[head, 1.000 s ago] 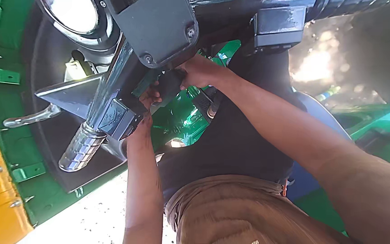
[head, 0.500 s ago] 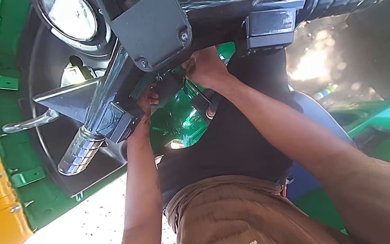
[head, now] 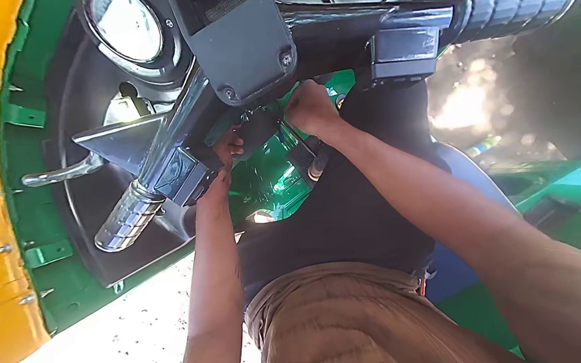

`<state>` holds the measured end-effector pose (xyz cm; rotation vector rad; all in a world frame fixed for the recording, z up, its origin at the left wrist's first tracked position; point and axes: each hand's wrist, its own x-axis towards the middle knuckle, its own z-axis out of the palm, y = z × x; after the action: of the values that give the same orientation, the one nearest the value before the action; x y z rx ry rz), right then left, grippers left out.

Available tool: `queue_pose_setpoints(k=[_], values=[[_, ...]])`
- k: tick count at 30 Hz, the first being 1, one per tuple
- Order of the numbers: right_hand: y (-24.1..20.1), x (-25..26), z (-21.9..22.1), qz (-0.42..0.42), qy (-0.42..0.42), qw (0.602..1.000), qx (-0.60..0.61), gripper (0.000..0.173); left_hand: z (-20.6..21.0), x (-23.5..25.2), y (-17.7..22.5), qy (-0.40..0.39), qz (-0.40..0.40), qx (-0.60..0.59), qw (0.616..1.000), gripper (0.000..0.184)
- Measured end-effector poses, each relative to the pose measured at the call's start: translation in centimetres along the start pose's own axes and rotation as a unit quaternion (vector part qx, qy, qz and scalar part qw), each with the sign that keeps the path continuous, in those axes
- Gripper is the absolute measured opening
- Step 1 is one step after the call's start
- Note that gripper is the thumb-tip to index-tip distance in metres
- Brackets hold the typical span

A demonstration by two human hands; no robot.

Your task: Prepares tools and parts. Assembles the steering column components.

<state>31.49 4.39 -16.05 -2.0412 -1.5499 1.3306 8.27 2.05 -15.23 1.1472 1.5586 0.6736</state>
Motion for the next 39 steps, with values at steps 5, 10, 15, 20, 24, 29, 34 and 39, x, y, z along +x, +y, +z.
queue_pose_setpoints(k=[5,10,15,20,24,29,34,39], values=[[1.0,-0.1,1.9,0.047,-0.15,0.987,0.017,0.026,0.1,0.3,-0.1,-0.003,-0.004,0.016,1.0,0.03],[1.2,0.2,4.8,0.094,-0.264,0.935,0.219,0.035,-0.3,0.7,-1.2,-0.041,0.052,-0.009,0.998,0.031],[1.2,0.8,5.7,0.086,-0.227,0.937,0.251,0.027,1.1,-0.3,0.8,0.017,0.014,0.046,0.999,0.033],[2.6,1.4,4.9,-0.07,-0.097,0.992,0.042,0.017,0.7,-0.5,1.5,0.0,-0.04,0.068,0.997,0.035],[3.0,1.4,4.0,-0.089,-0.027,0.994,-0.056,0.02,-0.7,0.8,-0.2,-0.032,-0.033,0.035,0.998,0.035],[2.5,1.0,2.7,-0.042,0.013,0.999,0.001,0.02,-1.0,0.6,0.5,-0.034,-0.053,0.026,0.998,0.034],[2.2,0.4,0.9,-0.02,-0.004,0.998,0.066,0.022,-3.6,2.3,-3.3,-0.148,0.064,-0.103,0.981,0.031],[1.7,0.6,1.1,-0.06,-0.012,0.996,0.071,0.019,-5.3,3.1,-4.1,-0.279,0.139,-0.161,0.937,0.035]])
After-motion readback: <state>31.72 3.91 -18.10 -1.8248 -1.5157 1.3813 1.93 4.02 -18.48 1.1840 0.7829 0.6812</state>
